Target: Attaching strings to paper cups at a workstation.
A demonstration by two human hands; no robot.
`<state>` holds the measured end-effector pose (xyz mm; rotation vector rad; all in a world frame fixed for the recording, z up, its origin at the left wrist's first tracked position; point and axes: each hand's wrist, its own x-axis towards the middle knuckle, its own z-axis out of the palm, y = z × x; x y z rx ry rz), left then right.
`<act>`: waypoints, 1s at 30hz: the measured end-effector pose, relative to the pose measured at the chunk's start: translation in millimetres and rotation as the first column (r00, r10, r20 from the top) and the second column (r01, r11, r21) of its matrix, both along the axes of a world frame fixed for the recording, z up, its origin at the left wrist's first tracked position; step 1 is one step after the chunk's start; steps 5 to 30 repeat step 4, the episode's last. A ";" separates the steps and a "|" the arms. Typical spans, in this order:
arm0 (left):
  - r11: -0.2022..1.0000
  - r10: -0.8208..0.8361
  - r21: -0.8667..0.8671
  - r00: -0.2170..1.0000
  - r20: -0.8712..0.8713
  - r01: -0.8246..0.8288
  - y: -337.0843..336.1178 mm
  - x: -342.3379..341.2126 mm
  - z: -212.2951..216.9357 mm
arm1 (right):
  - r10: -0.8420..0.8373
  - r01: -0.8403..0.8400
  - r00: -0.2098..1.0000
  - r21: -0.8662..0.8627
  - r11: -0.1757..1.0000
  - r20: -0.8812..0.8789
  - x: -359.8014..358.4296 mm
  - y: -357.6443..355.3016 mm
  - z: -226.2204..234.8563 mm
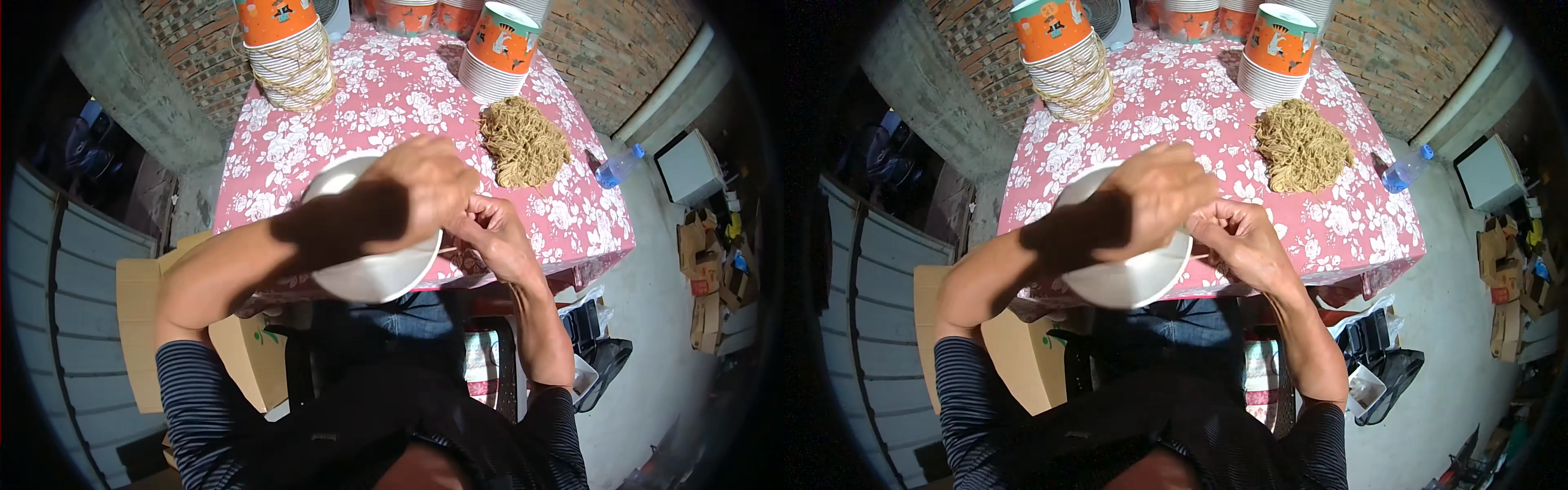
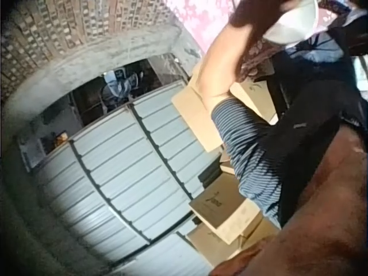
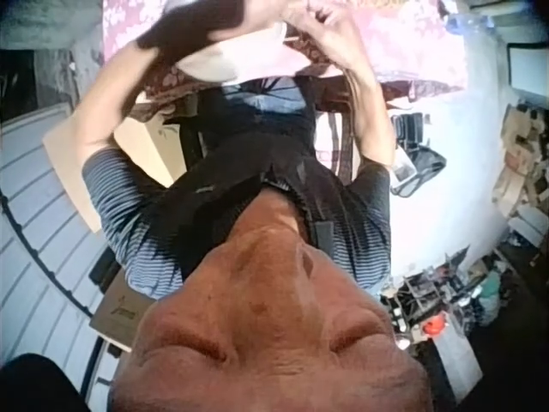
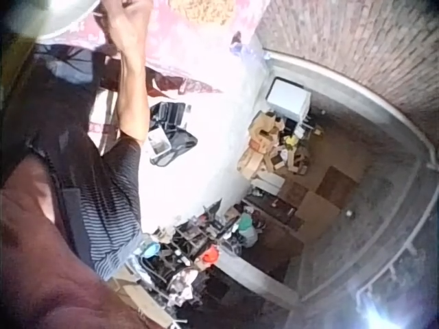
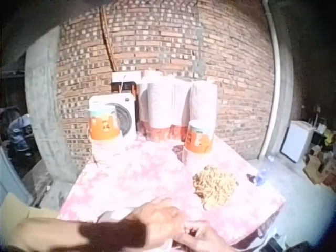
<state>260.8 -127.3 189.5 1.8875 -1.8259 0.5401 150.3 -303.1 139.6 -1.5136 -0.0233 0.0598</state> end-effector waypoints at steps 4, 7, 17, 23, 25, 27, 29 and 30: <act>0.972 -0.001 0.231 0.991 -0.131 0.032 18.6 -50.3 3.3 | 0.273 -0.206 0.951 -0.361 0.910 0.146 -22.0 -1.8 15.0; 0.972 -0.001 0.231 0.991 -0.131 0.032 18.6 -50.3 3.3 | 0.273 -0.206 0.951 -0.361 0.910 0.146 -22.0 -1.8 15.0; 0.972 -0.001 0.231 0.991 -0.131 0.032 18.6 -50.3 3.3 | 0.273 -0.206 0.951 -0.361 0.910 0.146 -22.0 -1.8 15.0; 0.972 -0.001 0.231 0.991 -0.131 0.032 18.6 -50.3 3.3 | 0.273 -0.206 0.951 -0.361 0.910 0.146 -22.0 -1.8 15.0; 0.972 -0.001 0.231 0.991 -0.131 0.032 18.6 -50.3 3.3 | 0.273 -0.206 0.951 -0.361 0.910 0.146 -22.0 -1.8 15.0; 0.972 -0.001 0.231 0.991 -0.131 0.032 18.6 -50.3 3.3 | 0.273 -0.206 0.951 -0.361 0.910 0.146 -22.0 -1.8 15.0; 0.972 -0.001 0.231 0.991 -0.131 0.032 18.6 -50.3 3.3 | 0.273 -0.206 0.951 -0.361 0.910 0.146 -22.0 -1.8 15.0; 0.972 -0.001 0.231 0.991 -0.131 0.032 18.6 -50.3 3.3 | 0.273 -0.206 0.951 -0.361 0.910 0.146 -22.0 -1.8 15.0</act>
